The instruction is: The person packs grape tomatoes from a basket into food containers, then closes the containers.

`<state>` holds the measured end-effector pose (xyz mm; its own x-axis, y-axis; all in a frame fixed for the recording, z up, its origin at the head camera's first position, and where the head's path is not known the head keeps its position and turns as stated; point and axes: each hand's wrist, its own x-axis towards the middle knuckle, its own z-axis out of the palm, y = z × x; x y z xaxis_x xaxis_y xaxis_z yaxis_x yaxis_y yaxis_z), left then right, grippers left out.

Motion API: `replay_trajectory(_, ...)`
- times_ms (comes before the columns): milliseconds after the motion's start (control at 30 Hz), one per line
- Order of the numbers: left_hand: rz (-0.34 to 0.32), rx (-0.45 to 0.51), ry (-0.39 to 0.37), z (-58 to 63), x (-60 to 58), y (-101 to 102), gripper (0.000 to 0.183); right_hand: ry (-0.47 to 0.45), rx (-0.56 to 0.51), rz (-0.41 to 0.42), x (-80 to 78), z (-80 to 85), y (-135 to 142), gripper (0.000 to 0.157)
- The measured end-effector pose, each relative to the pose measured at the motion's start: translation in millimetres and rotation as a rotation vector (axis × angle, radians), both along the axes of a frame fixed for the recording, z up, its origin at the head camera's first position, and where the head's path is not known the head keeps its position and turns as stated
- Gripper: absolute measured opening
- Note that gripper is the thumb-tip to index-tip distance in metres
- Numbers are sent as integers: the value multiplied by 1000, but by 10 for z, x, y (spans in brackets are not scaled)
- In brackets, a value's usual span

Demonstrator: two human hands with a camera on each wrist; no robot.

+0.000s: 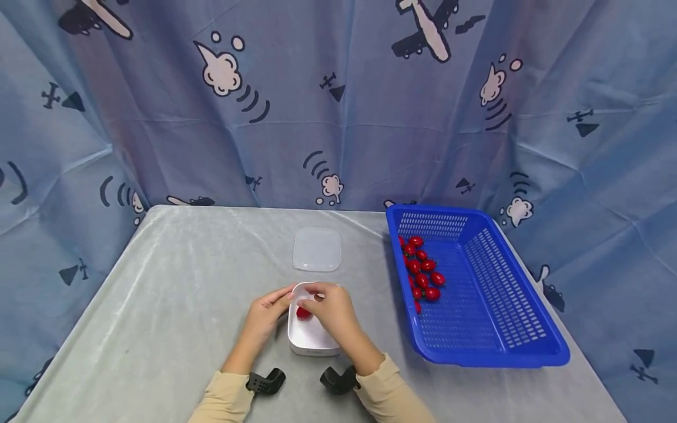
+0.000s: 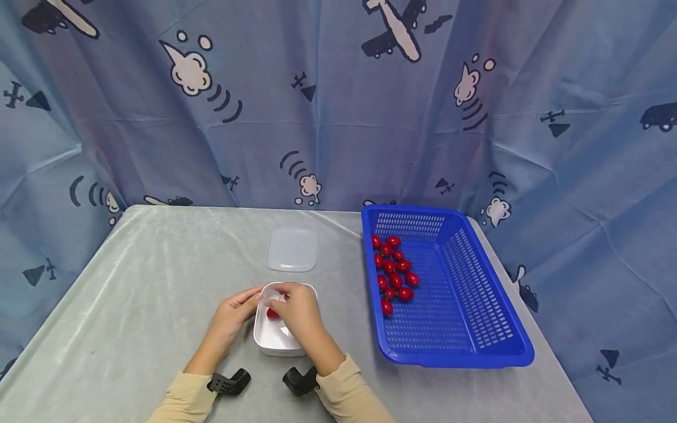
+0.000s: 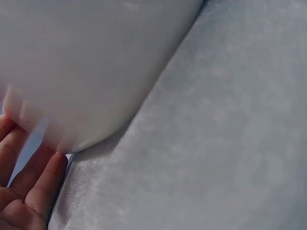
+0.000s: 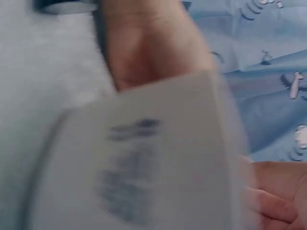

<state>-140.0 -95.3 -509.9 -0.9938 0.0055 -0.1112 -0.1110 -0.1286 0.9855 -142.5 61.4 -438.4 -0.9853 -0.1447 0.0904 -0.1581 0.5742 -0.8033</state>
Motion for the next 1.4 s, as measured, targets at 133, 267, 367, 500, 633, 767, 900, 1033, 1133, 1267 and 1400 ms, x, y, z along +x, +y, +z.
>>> replay_trajectory(133,1,0,5,-23,-10,11,36,8,-101,-36,-35,291,180,27)
replay_trajectory(267,6,-7,2,-31,-3,6,37,-13,-198,-114,-132,656,491,26)
replay_trajectory(367,6,-16,-7,-28,-2,4,37,-40,-172,-147,-191,896,762,30)
replay_trajectory(500,5,-25,-13,-29,-14,7,36,-65,-141,-162,-277,1094,1100,36)
replay_trajectory(633,6,-29,-7,-34,-17,15,36,-75,-151,-160,-419,1118,1431,42)
replay_trajectory(767,5,-30,-9,-34,-8,19,36,-78,-141,-148,-605,1000,1774,46)
replay_trajectory(900,9,-36,-2,-20,-5,16,36,-97,-129,-143,-796,814,2081,44)
replay_trajectory(1033,7,-37,3,0,-8,11,36,-152,-143,-128,-950,623,2319,47)
replay_trajectory(1133,7,-39,-2,0,-8,6,36,-193,-191,-123,-1024,502,2431,52)
replay_trajectory(1267,8,-38,-11,-9,-6,5,36,-207,-231,-132,-1078,389,2510,48)
replay_trajectory(1400,7,-35,-8,-14,-5,12,36,-240,-267,-141,-1132,295,2568,47)
